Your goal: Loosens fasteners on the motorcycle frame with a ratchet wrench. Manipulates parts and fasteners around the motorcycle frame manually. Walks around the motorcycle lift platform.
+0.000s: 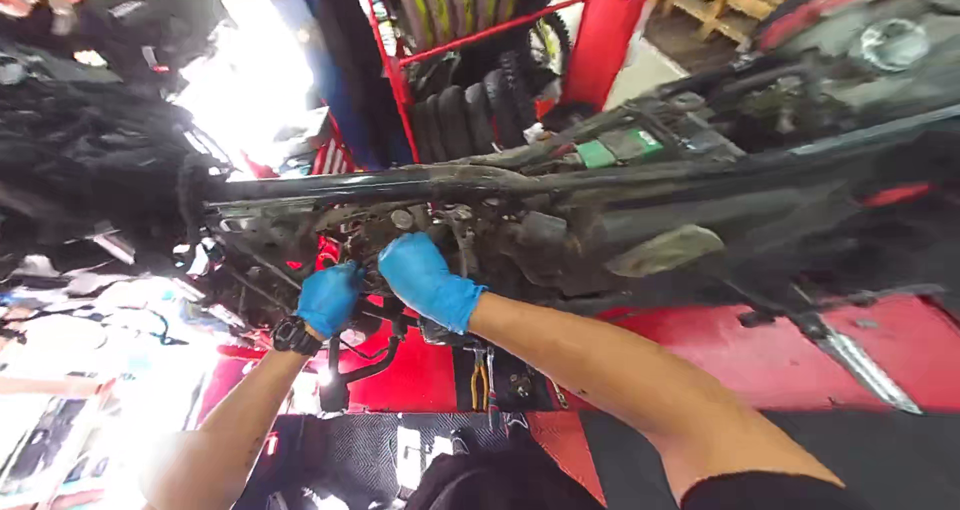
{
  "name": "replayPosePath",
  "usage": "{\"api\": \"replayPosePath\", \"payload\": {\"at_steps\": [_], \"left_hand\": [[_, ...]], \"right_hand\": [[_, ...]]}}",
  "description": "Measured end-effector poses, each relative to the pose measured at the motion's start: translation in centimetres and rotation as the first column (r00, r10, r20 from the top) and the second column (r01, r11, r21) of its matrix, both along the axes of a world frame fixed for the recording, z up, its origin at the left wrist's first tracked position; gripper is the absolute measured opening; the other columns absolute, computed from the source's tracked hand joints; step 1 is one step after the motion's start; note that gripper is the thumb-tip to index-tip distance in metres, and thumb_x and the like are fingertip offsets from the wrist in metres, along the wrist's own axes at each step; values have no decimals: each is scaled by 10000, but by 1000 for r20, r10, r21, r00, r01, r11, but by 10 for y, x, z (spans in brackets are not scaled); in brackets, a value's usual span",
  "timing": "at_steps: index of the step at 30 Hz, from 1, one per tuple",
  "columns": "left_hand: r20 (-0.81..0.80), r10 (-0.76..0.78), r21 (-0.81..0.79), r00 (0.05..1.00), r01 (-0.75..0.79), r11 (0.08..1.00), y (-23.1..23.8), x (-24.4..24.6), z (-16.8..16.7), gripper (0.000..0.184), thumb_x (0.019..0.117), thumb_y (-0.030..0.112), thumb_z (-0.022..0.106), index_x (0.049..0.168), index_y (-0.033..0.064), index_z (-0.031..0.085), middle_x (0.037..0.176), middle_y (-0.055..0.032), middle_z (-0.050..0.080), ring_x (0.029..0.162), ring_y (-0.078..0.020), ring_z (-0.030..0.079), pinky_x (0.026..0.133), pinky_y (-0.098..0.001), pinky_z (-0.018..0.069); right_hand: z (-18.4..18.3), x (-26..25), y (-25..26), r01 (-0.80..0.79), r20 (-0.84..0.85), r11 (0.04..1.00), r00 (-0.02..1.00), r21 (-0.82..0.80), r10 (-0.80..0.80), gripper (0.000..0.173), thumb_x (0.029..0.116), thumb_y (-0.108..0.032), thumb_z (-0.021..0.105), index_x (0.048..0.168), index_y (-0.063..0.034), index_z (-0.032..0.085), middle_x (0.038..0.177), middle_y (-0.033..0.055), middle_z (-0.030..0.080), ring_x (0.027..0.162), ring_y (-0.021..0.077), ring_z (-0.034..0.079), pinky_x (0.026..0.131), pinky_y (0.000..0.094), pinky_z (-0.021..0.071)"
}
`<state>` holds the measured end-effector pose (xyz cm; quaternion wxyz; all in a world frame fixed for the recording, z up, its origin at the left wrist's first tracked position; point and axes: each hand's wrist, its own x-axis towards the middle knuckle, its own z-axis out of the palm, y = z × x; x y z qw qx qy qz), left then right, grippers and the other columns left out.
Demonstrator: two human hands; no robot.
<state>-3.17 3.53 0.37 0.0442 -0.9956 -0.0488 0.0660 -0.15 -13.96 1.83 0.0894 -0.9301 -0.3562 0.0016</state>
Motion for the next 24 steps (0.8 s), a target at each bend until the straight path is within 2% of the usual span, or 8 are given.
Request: {"api": "replayPosePath", "payload": {"at_steps": [2, 5, 8, 11, 14, 19, 21, 24], "left_hand": [[-3, -18, 12, 1000, 18, 1000, 0, -1, 1, 472, 1109, 380, 392, 1357, 44, 613, 1183, -269, 698, 1079, -493, 685, 885, -700, 514], [-16, -71, 50, 997, 72, 996, 0, -4, -1, 462, 1106, 345, 410, 1382, 10, 570, 1215, -309, 672, 1098, -532, 664, 891, -735, 490], [27, -127, 76, 992, 125, 989, 0, -4, -3, 372, 1078, 245, 445, 1249, -30, 630, 1136, -340, 679, 1053, -563, 663, 843, -755, 479], [86, -158, 67, 984, 152, 986, 7, -1, -12, 370, 1068, 271, 470, 1168, -23, 671, 1069, -341, 690, 1032, -563, 667, 824, -750, 478], [101, -174, 37, 980, 171, 985, 14, 1, -15, 392, 1081, 301, 457, 1161, -17, 672, 1070, -352, 684, 1045, -572, 659, 835, -756, 470], [84, -160, 28, 984, 158, 987, 15, 0, -13, 358, 1050, 275, 499, 1125, -35, 663, 1036, -357, 682, 1023, -573, 662, 816, -761, 469], [76, -158, 29, 985, 156, 987, 14, 0, -12, 364, 1048, 280, 505, 1125, -40, 663, 1036, -365, 678, 1024, -576, 660, 817, -763, 466], [67, -176, 28, 982, 174, 984, 14, 2, -10, 408, 1087, 323, 460, 1155, -21, 668, 1049, -357, 683, 1034, -577, 659, 829, -762, 467]], "right_hand": [[3, -2, 2, -7, 7, 1000, 1000, 7, 7, 162, 975, 55, 526, 1020, 78, 680, 988, 246, 674, 960, 416, 668, 781, 565, 532], [-8, -4, 12, -20, 79, 999, 997, 33, 17, 82, 959, -32, 624, 964, 12, 693, 920, 175, 668, 887, 355, 666, 730, 537, 539], [1, -4, 25, 48, 7, 999, 999, -3, -48, 79, 924, -55, 672, 947, 19, 686, 945, 181, 665, 917, 363, 655, 764, 559, 522], [15, -1, 31, 128, -116, 992, 985, -5, -127, 136, 939, -77, 655, 999, 43, 673, 1015, 212, 662, 963, 394, 658, 733, 567, 529], [14, -1, 35, 146, -93, 989, 985, -17, -147, 147, 967, -94, 618, 994, 36, 682, 1021, 210, 664, 974, 389, 655, 726, 557, 518], [18, -9, 44, 188, -101, 981, 976, -52, -193, 179, 969, -126, 617, 994, 45, 666, 1017, 215, 650, 969, 382, 652, 727, 548, 507], [20, -8, 43, 213, -125, 976, 968, -40, -216, 176, 970, -123, 616, 1021, 39, 662, 1040, 211, 647, 977, 376, 654, 704, 533, 518], [22, -6, 39, 224, -130, 974, 965, -27, -226, 193, 978, -116, 616, 1066, 50, 656, 1077, 224, 647, 1009, 394, 652, 724, 548, 526]]}}
